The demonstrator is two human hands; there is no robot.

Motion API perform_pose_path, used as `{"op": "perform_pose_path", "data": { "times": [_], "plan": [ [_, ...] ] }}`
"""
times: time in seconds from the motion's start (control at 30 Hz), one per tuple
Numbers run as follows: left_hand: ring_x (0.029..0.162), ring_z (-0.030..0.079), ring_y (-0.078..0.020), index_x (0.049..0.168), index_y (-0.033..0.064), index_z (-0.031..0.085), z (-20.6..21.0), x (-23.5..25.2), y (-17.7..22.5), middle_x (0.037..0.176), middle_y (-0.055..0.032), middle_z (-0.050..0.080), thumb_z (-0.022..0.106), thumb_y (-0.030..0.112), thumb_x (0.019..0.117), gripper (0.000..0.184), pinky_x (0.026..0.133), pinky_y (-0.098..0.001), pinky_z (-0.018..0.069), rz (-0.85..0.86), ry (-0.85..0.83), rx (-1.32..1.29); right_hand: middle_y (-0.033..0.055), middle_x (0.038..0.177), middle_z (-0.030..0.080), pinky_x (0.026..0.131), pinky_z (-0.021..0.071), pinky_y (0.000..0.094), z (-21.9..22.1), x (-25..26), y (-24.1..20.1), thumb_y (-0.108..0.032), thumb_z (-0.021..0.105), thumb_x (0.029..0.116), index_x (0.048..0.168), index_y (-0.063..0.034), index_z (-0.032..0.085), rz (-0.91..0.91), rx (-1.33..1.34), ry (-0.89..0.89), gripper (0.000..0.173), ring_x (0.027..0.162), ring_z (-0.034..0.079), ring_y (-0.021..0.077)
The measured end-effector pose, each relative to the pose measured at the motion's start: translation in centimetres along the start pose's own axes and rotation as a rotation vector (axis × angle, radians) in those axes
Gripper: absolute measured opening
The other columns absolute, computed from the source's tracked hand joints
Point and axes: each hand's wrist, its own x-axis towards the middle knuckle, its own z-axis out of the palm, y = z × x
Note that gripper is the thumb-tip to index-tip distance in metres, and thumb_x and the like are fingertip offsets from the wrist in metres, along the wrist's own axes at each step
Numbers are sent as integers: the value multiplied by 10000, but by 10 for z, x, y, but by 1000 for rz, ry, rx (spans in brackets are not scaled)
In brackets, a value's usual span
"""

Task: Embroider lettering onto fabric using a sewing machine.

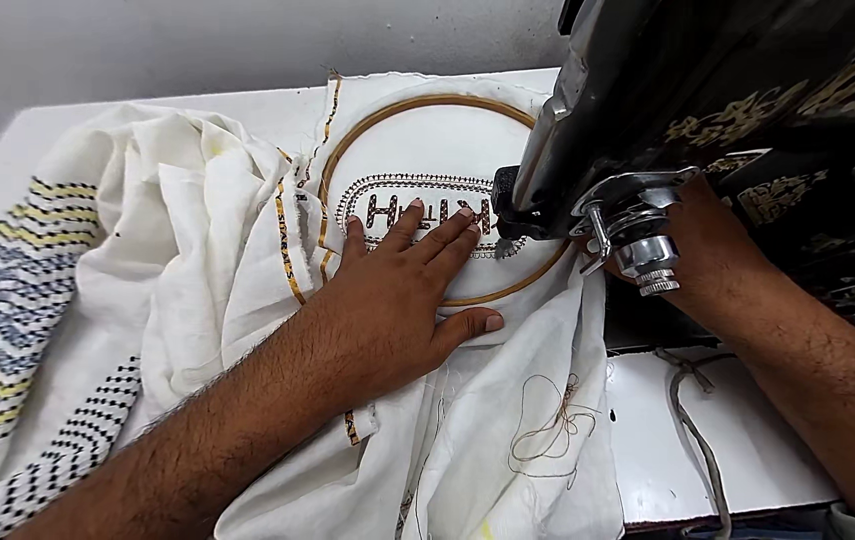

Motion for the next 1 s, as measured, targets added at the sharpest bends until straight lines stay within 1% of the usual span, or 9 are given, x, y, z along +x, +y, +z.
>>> {"op": "perform_pose_path", "data": {
  "times": [0.1, 0.2, 0.5, 0.6, 0.67, 0.87, 0.97, 1.0],
  "plan": [
    [1548, 276, -367, 1592, 195, 417, 0, 0, 0, 1666, 0, 356, 270, 757, 983, 842, 1108, -818, 192, -14, -9, -7, 260, 846, 648, 731, 492, 534, 1, 0, 3, -90, 662, 918, 856, 85, 650, -29, -8, 2, 186, 840, 654, 391],
    [1546, 283, -366, 1597, 187, 410, 0, 0, 0, 1665, -1, 359, 269, 755, 984, 848, 1110, -817, 188, -12, -12, -9, 277, 899, 653, 774, 494, 551, -1, 0, 0, -87, 664, 925, 903, 99, 652, -11, -2, -13, 188, 887, 654, 408],
    [1544, 288, -368, 1591, 190, 420, 0, -1, 0, 1666, 2, 356, 270, 758, 982, 845, 1105, -816, 205, -4, -13, 1, 244, 862, 649, 747, 494, 538, -2, 1, 0, -108, 665, 934, 883, 72, 655, 23, 5, -47, 187, 852, 651, 373],
    [1547, 278, -370, 1590, 191, 421, -1, -2, 1, 1663, 1, 362, 281, 749, 986, 834, 1104, -826, 185, -5, -18, -15, 238, 844, 647, 725, 493, 541, -2, 2, 1, -117, 665, 935, 872, 69, 655, 19, -1, -49, 196, 831, 652, 374],
    [1548, 276, -367, 1594, 193, 414, 0, -1, 1, 1666, 4, 356, 277, 754, 984, 840, 1108, -822, 188, -2, -14, -10, 234, 838, 650, 723, 495, 536, -1, 1, 3, -118, 667, 928, 869, 65, 656, 12, -1, -38, 193, 828, 654, 373],
    [1548, 278, -364, 1589, 189, 425, 3, 2, 1, 1661, 7, 367, 279, 750, 987, 836, 1119, -813, 177, 0, 10, -18, 274, 881, 652, 749, 490, 548, -5, 2, -2, -72, 659, 944, 892, 93, 659, 30, -20, -45, 173, 865, 649, 409],
    [1545, 283, -370, 1580, 191, 439, 3, 2, 2, 1654, 2, 379, 286, 751, 986, 831, 1112, -819, 178, 8, 17, -21, 253, 882, 648, 746, 485, 539, -6, 3, 0, -70, 658, 935, 898, 76, 653, 24, -8, -52, 151, 859, 643, 385],
    [1548, 277, -365, 1582, 195, 435, 3, 2, 2, 1657, 7, 373, 283, 753, 984, 833, 1113, -818, 176, 8, 12, -19, 235, 859, 651, 727, 485, 533, -5, 4, 2, -84, 663, 935, 883, 60, 658, 30, -11, -59, 153, 833, 644, 368]
  ]
}}
